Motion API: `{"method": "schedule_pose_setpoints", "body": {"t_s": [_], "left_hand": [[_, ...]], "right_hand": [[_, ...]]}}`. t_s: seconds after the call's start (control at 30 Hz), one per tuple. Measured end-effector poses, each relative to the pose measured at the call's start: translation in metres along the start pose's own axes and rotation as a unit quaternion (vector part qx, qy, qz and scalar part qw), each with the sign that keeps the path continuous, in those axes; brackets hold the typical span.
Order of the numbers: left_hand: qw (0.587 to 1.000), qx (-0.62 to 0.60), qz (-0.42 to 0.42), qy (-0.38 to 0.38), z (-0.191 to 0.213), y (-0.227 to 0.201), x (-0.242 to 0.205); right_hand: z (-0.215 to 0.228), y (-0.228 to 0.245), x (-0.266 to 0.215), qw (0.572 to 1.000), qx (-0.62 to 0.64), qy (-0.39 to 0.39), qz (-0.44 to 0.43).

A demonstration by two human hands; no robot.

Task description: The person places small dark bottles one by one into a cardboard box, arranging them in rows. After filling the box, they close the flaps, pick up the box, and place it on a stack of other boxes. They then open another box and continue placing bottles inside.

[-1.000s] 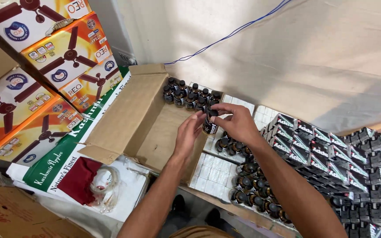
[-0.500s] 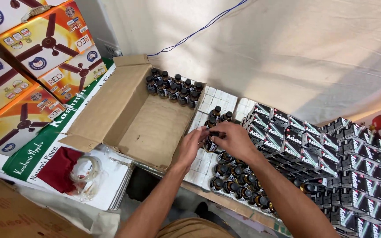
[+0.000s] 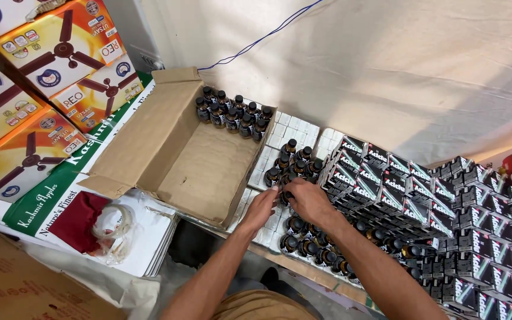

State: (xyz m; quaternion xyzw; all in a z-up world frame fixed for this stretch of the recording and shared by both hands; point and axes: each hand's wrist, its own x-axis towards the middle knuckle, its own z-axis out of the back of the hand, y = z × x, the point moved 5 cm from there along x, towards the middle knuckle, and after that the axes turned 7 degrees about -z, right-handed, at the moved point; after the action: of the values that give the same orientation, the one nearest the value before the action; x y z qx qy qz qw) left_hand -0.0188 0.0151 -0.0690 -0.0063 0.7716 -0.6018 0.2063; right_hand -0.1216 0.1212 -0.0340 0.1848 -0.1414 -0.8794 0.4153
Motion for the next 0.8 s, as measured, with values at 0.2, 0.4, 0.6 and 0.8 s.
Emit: {"method": "schedule_pose_setpoints", "body": {"t_s": [0.2,0.4,0.6,0.8], "left_hand": [[1.000,-0.016,-0.001,-0.005,0.001,-0.004,-0.002],[1.000,-0.012,-0.024,0.000,0.008,-0.019,-0.003],[0.997,-0.015,-0.076,-0.029,0.013,-0.066,-0.004],[0.987,-0.061,-0.137,-0.049,0.040,-0.117,0.008]], "right_hand": [[-0.004,-0.005,0.003,1.000,0.010,0.006,-0.020],[0.024,0.010,-0.001,0.997,0.065,0.011,-0.043],[0.067,0.020,0.009,0.986,0.147,-0.044,-0.059],[0.091,0.028,0.041,0.950,0.272,-0.138,-0.059]]}}
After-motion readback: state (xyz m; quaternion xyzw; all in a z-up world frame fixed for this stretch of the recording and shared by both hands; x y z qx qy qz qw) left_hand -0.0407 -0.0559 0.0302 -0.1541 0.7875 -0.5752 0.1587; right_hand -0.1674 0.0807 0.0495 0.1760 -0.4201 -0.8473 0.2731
